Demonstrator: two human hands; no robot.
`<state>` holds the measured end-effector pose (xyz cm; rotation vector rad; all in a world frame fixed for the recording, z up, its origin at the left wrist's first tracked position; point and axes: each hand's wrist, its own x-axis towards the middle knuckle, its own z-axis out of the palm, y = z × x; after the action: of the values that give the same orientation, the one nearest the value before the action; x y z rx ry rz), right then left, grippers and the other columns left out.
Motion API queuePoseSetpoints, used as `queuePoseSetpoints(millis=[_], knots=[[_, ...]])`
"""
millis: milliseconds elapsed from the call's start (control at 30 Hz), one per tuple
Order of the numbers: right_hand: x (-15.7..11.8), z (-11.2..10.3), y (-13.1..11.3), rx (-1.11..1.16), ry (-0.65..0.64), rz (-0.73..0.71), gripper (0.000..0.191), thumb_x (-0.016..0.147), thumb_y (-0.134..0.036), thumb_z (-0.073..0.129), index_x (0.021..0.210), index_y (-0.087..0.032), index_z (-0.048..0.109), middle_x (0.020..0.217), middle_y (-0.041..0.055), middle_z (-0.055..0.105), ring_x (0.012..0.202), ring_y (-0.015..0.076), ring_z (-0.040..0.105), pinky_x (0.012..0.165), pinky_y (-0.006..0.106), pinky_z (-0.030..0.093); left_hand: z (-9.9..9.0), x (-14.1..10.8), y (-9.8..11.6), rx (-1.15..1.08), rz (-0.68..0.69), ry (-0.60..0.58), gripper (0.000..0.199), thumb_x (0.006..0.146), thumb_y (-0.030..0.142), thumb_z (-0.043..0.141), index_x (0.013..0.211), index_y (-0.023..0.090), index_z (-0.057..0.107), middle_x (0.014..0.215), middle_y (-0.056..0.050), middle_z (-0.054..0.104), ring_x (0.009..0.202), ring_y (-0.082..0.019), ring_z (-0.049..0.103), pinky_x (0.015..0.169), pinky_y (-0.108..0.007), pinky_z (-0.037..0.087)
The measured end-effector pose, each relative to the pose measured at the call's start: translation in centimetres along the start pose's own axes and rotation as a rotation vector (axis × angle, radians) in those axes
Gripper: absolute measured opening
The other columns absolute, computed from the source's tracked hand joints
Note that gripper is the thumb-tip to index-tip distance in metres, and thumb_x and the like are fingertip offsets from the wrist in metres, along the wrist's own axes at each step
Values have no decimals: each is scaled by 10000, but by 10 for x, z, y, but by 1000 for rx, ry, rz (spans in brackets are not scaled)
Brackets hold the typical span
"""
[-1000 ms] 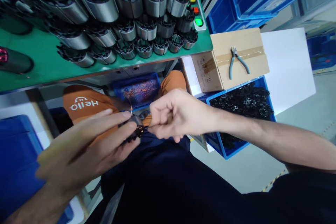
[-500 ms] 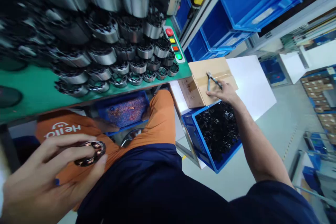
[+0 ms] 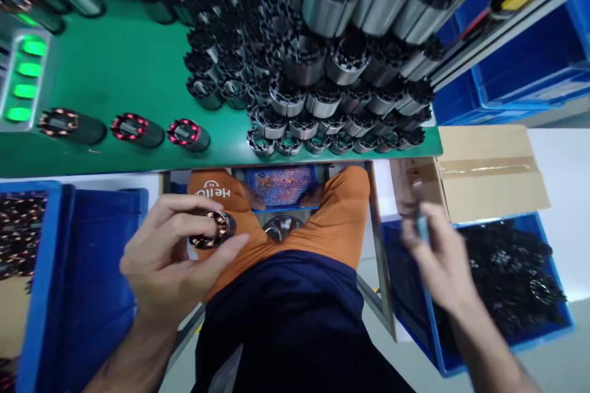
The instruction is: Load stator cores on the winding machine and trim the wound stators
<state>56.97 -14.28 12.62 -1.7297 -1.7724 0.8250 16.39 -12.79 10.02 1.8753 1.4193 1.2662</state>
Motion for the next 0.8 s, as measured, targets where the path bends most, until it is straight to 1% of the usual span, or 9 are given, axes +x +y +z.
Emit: queuePoseSetpoints(millis=[33,67,133,200,300,433,533,633,800], knots=[[-7,20,-22,71,13,-92,146,1204,-478,688,1301,-486,797,1014,42,860,761,341,817,552,447,610,0,-1,-1,10,-3,9,254,1019,181,974,989,269,738,1134,-23,785,1051,-226,782,910,-403,668],[-12,40,-43,130,-60,-143,235,1195,-368,674,1381,-483,758,1067,30,863,823,314,839,644,422,673,1,-2,-1,18,4,16,262,1019,170,979,996,269,737,1134,-19,787,1048,-223,783,912,-404,666],[-16,76,-74,234,-230,-238,455,1152,-206,644,1530,-457,689,1105,13,835,854,248,824,746,356,699,2,-3,0,34,29,4,259,1025,167,985,1024,270,748,1138,-16,790,1041,-217,784,909,-398,672],[-16,103,-88,301,-284,-238,467,1177,-194,641,1601,-386,676,1092,17,778,884,216,794,804,331,684,1,-4,3,53,61,-14,240,1034,199,1001,1043,272,773,1160,-25,800,1050,-219,789,884,-383,681],[-16,126,-84,388,-290,-195,439,1239,-297,681,1678,-317,699,1168,47,766,996,219,780,890,350,657,-3,-7,4,87,107,-9,236,1022,243,1039,1061,263,806,1204,-50,815,1076,-225,807,866,-359,692],[-18,137,-72,470,-338,-180,563,1260,-308,684,1818,-374,647,1323,64,790,1180,243,780,1017,384,638,-4,-14,2,122,135,8,273,991,217,1062,1093,261,812,1233,-60,821,1093,-225,831,919,-356,708],[-18,138,-72,487,-365,-174,613,1252,-308,698,1853,-410,630,1378,66,805,1278,273,785,1073,412,640,-1,-18,0,118,132,-4,259,1008,204,1045,1121,259,819,1247,-67,817,1096,-213,829,917,-341,692],[-19,138,-73,451,-352,-163,634,1230,-290,698,1851,-409,647,1330,71,822,1199,275,800,1000,407,647,1,-20,0,111,139,-9,251,1016,227,1047,1117,255,819,1247,-65,814,1084,-198,821,907,-331,670],[-22,139,-72,417,-282,-192,674,1177,-188,664,1824,-377,685,1182,58,828,999,229,783,859,356,635,2,-19,2,102,145,-2,245,1020,230,1043,1104,254,814,1247,-61,816,1073,-183,815,896,-321,652]])
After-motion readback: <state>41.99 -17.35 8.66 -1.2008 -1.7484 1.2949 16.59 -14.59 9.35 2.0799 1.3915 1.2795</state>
